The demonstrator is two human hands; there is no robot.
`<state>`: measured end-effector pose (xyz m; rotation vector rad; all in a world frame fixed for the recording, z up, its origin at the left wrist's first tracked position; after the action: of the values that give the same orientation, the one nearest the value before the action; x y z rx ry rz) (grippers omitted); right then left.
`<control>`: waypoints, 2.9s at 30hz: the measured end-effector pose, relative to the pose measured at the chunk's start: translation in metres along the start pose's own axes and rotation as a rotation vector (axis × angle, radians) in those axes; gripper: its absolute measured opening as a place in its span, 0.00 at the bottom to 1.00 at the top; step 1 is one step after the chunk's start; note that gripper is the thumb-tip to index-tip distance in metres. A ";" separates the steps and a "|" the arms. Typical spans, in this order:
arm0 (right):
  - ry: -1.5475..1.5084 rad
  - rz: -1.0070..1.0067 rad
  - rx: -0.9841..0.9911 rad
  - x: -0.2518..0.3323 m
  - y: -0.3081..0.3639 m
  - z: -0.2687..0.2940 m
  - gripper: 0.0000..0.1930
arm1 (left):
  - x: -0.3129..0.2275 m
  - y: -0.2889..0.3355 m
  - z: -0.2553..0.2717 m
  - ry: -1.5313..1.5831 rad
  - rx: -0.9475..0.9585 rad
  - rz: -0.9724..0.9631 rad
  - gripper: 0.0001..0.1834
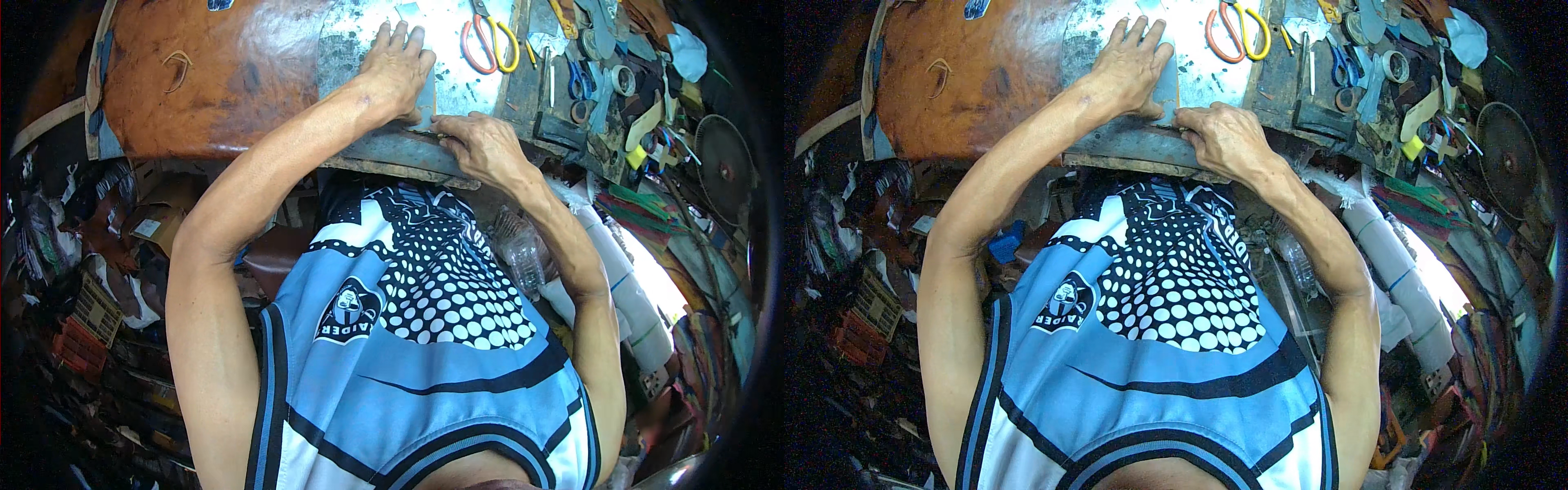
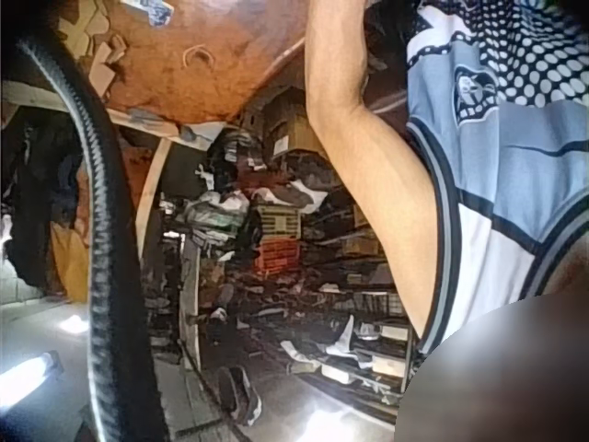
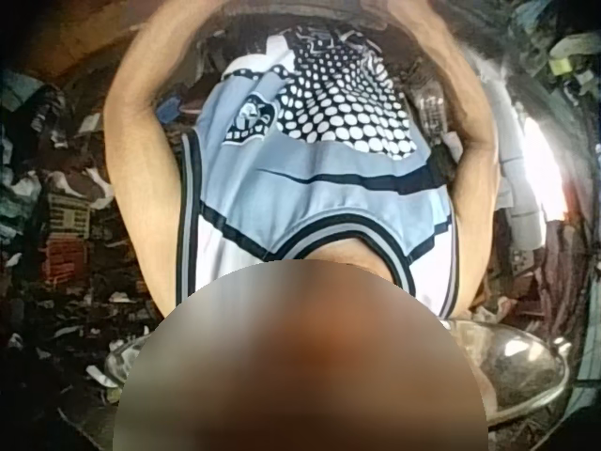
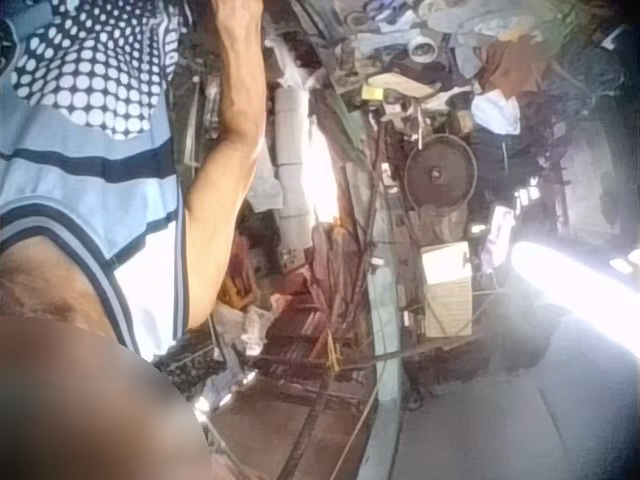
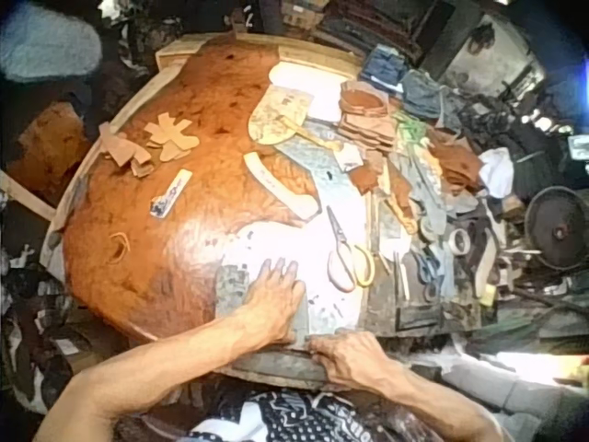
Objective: Cutting out leather patterns using a manual knife and metal templates for shoe manufacturing.
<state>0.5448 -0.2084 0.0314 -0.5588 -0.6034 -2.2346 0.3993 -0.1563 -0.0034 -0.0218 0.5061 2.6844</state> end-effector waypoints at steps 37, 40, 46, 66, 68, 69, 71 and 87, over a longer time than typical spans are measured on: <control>-0.075 0.082 0.096 -0.035 -0.002 0.029 0.11 | 0.003 0.003 -0.002 0.199 -0.076 -0.001 0.52; -0.081 0.027 -0.010 -0.028 0.007 0.037 0.14 | 0.008 0.003 -0.002 0.244 -0.106 0.003 0.49; -0.394 -0.377 -0.673 -0.043 -0.017 0.021 0.19 | -0.014 -0.002 0.004 0.305 -0.093 -0.003 0.52; -0.180 -0.276 -0.568 -0.059 -0.073 0.035 0.16 | -0.020 -0.011 0.012 0.097 0.111 0.086 0.65; -0.156 -0.253 -0.567 -0.061 -0.071 0.034 0.16 | -0.019 -0.010 0.013 0.104 0.113 0.080 0.65; -0.131 -0.227 -0.566 -0.061 -0.071 0.035 0.16 | -0.019 -0.010 0.013 0.108 0.100 0.082 0.65; -0.146 -0.230 -0.560 -0.061 -0.070 0.033 0.16 | -0.018 -0.009 0.012 0.110 0.090 0.085 0.65; -0.167 -0.345 -0.518 -0.064 -0.053 0.024 0.17 | -0.019 -0.013 0.013 0.160 -0.013 0.036 0.58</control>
<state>0.5499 -0.1273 0.0016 -0.9673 -0.1995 -2.7070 0.4228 -0.1476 0.0061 -0.2343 0.5422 2.7351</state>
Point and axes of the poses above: each hand's wrist, its own y-axis away from the middle knuckle, its own z-axis out of the back of the hand, x = y × z, the point moved 4 cm from there along -y, towards the middle knuckle, and after that the axes turned 9 degrees about z, right-handed, at the moved point
